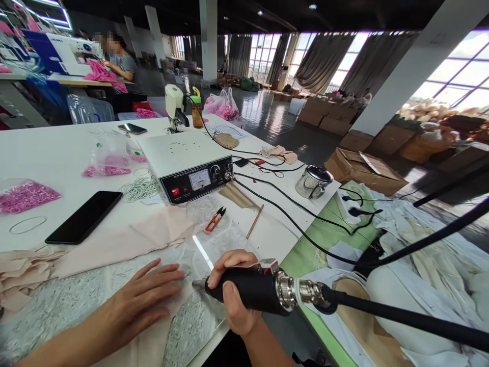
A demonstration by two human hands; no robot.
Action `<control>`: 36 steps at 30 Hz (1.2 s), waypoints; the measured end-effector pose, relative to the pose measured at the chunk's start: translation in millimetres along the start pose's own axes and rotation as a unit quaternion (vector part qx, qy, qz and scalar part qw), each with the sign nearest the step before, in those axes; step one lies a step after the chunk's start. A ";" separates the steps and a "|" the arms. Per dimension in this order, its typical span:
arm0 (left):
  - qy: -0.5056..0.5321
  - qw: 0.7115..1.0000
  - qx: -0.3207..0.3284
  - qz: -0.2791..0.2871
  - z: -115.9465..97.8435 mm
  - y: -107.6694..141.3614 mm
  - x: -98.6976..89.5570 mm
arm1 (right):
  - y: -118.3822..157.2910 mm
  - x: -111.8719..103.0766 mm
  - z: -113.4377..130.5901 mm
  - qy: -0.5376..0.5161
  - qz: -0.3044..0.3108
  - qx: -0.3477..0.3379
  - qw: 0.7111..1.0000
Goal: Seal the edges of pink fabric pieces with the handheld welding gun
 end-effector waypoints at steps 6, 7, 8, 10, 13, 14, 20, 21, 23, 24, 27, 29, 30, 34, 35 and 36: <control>-0.093 0.995 0.012 -0.041 -30.2 32.2 -16.6 | 2.7 -6.8 2.6 0.021 0.001 -0.010 1.000; -0.102 0.994 0.007 -0.041 -31.3 37.3 -16.8 | 2.6 -7.8 3.2 0.028 0.001 -0.014 1.000; -0.109 0.993 0.001 -0.041 -31.8 42.1 -17.0 | 2.6 -8.8 4.2 0.032 0.000 -0.018 0.999; -0.114 0.992 -0.012 -0.042 -32.2 50.9 -18.8 | 2.9 -10.6 7.1 0.037 -0.004 -0.028 0.999; -0.110 0.992 -0.040 -0.049 -34.3 61.9 -25.2 | 4.7 -11.7 10.2 0.039 -0.011 -0.022 0.999; -0.112 0.992 -0.042 -0.043 -36.6 64.8 -26.4 | 5.5 -11.6 10.8 0.039 -0.012 -0.018 0.999; -0.147 0.989 0.014 0.004 -44.9 73.0 -18.6 | 6.4 -7.8 12.9 0.032 -0.018 -0.027 0.999; -0.149 0.989 0.022 0.002 -42.0 72.5 -18.7 | 6.0 -7.2 12.8 0.035 -0.016 -0.029 0.999; -0.151 0.988 0.031 0.010 -33.2 69.8 -21.3 | 5.4 -7.1 13.3 0.041 -0.014 -0.036 0.998; -0.153 0.988 0.024 0.014 -28.0 67.7 -24.8 | 5.2 -7.4 13.4 0.047 -0.013 -0.037 0.998; -0.153 0.988 -0.012 0.000 -21.3 61.6 -39.4 | 4.6 -9.1 13.6 0.063 -0.019 -0.034 0.997; -0.144 0.989 -0.033 -0.020 -28.7 60.4 -44.2 | 3.5 -9.7 13.3 0.066 -0.020 -0.033 0.997; -0.137 0.989 -0.047 -0.027 -34.4 61.0 -43.2 | 2.8 -10.0 13.1 0.065 -0.020 -0.036 0.997; -0.120 0.981 -0.137 -0.058 -48.9 70.9 -24.7 | -0.9 -11.1 10.3 0.055 -0.002 -0.042 0.998; -0.131 0.978 -0.150 -0.063 -48.3 73.5 -19.8 | -1.5 -11.7 9.4 0.053 0.005 -0.040 0.998; -0.145 0.975 -0.154 -0.067 -45.8 75.5 -16.4 | -1.9 -12.5 8.8 0.051 0.012 -0.037 0.998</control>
Point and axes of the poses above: each hand's wrist, its own y-axis away from the middle knuckle, its own x-axis out of the palm, z = x × y, the point moved 6 cm from there along -y, towards the middle knuckle, and after that the axes turned 8 degrees about -y, right-handed, at the moved point
